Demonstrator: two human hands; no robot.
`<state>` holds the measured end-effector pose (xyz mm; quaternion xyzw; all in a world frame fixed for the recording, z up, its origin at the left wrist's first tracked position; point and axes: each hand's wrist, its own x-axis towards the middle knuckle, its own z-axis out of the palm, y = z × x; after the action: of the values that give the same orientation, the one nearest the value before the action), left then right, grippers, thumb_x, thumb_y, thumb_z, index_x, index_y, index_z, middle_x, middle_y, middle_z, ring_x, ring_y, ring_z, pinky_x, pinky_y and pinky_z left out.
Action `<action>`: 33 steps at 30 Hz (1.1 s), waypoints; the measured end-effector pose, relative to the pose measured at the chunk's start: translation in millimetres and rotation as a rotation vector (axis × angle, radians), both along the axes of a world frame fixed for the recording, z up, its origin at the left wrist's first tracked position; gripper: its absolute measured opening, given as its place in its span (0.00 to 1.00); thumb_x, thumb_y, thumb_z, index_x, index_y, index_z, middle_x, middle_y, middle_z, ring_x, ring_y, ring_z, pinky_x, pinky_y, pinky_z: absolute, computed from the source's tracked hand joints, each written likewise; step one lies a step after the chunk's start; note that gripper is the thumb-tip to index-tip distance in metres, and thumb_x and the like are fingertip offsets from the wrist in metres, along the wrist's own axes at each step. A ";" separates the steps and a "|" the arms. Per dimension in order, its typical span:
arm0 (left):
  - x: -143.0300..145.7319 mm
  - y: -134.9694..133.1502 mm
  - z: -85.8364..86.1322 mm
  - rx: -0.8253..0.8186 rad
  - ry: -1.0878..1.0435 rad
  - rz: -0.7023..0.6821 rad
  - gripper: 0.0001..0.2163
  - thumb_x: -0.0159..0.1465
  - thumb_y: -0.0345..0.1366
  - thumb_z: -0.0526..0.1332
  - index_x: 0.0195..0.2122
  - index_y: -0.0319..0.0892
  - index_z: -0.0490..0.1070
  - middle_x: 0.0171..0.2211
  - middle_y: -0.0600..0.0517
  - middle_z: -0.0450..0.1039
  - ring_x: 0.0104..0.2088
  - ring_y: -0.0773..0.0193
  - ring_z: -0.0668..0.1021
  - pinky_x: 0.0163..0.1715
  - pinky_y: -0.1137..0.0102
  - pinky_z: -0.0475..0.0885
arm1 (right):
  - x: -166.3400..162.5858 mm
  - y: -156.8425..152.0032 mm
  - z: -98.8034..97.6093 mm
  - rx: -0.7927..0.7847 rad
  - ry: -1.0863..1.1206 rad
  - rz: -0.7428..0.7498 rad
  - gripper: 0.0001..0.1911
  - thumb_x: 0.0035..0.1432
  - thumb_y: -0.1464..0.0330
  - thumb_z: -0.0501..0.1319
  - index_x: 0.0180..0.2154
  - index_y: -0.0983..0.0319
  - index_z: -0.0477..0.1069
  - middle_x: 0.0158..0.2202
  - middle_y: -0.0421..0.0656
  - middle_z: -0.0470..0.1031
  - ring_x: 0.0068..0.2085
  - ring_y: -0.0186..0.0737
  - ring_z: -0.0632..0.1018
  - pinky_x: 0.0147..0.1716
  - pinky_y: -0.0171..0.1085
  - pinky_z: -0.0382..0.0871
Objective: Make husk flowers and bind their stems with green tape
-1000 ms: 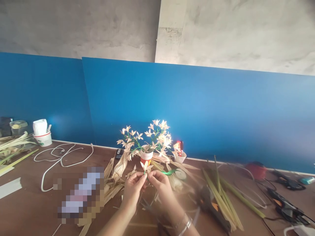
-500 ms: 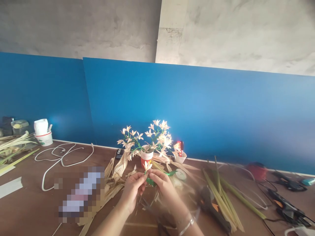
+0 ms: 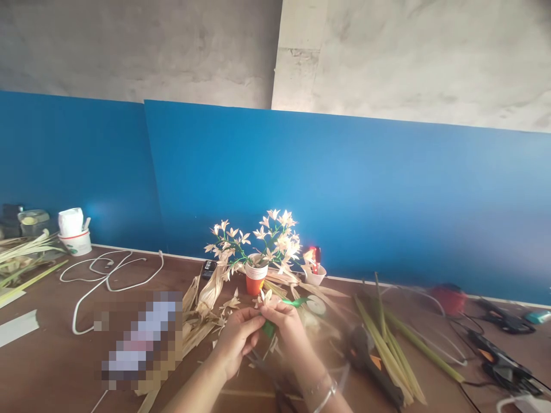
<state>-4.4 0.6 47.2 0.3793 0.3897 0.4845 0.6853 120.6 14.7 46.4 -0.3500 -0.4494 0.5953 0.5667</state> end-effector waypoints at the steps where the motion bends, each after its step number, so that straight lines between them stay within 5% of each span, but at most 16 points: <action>1: -0.1 0.0 0.6 -0.027 -0.045 0.000 0.13 0.45 0.39 0.72 0.22 0.37 0.71 0.11 0.61 0.59 0.12 0.80 0.57 0.09 0.82 0.42 | 0.2 -0.3 0.5 -0.006 0.001 -0.002 0.13 0.38 0.60 0.72 0.20 0.63 0.75 0.24 0.41 0.73 0.29 0.39 0.73 0.31 0.38 0.65; 5: -0.5 0.1 1.3 -0.196 -0.234 0.047 0.08 0.42 0.25 0.72 0.22 0.34 0.74 0.18 0.58 0.67 0.14 0.83 0.62 0.08 0.87 0.49 | 1.3 -2.1 2.2 -0.055 -0.011 0.027 0.13 0.39 0.61 0.72 0.22 0.64 0.77 0.23 0.41 0.73 0.28 0.38 0.72 0.30 0.36 0.64; 8: 2.0 -1.2 -1.0 -0.301 -0.321 0.121 0.07 0.46 0.20 0.69 0.24 0.35 0.75 0.21 0.55 0.72 0.16 0.80 0.70 0.12 0.88 0.62 | 1.2 -2.9 3.4 -0.077 0.022 0.037 0.11 0.40 0.63 0.72 0.25 0.64 0.78 0.23 0.41 0.74 0.27 0.36 0.71 0.30 0.35 0.63; 12: 8.5 -3.7 -6.0 -0.187 -0.360 0.122 0.06 0.47 0.24 0.71 0.25 0.36 0.76 0.23 0.53 0.76 0.26 0.71 0.79 0.27 0.80 0.75 | 0.4 -3.4 4.4 -0.138 0.127 0.033 0.11 0.38 0.65 0.73 0.26 0.64 0.79 0.26 0.40 0.75 0.28 0.34 0.71 0.31 0.33 0.63; 21: 12.3 -4.7 -6.4 0.024 -0.161 0.222 0.16 0.44 0.38 0.74 0.33 0.39 0.78 0.30 0.49 0.81 0.33 0.63 0.80 0.34 0.73 0.74 | -4.3 -7.6 5.7 -0.103 0.230 0.086 0.09 0.42 0.66 0.71 0.29 0.62 0.79 0.27 0.39 0.73 0.29 0.34 0.70 0.31 0.33 0.64; 28: 14.6 -6.0 -10.7 0.023 -0.266 0.219 0.11 0.45 0.37 0.73 0.29 0.39 0.78 0.30 0.50 0.79 0.32 0.65 0.78 0.36 0.73 0.72 | -8.9 -5.1 -4.5 -0.121 0.196 0.019 0.11 0.41 0.65 0.71 0.29 0.63 0.78 0.26 0.40 0.72 0.29 0.35 0.69 0.31 0.34 0.63; 33: 11.1 -4.9 -12.3 0.258 -0.012 0.333 0.08 0.49 0.39 0.70 0.27 0.42 0.76 0.23 0.53 0.76 0.28 0.62 0.76 0.31 0.71 0.71 | -15.6 -8.4 -3.0 -0.156 0.304 0.025 0.10 0.40 0.65 0.71 0.28 0.62 0.78 0.22 0.38 0.70 0.26 0.34 0.67 0.29 0.33 0.61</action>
<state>6.7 -4.3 34.9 0.3914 0.3779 0.6390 0.5438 104.9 6.3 43.4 -0.2934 -0.3154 0.6814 0.5917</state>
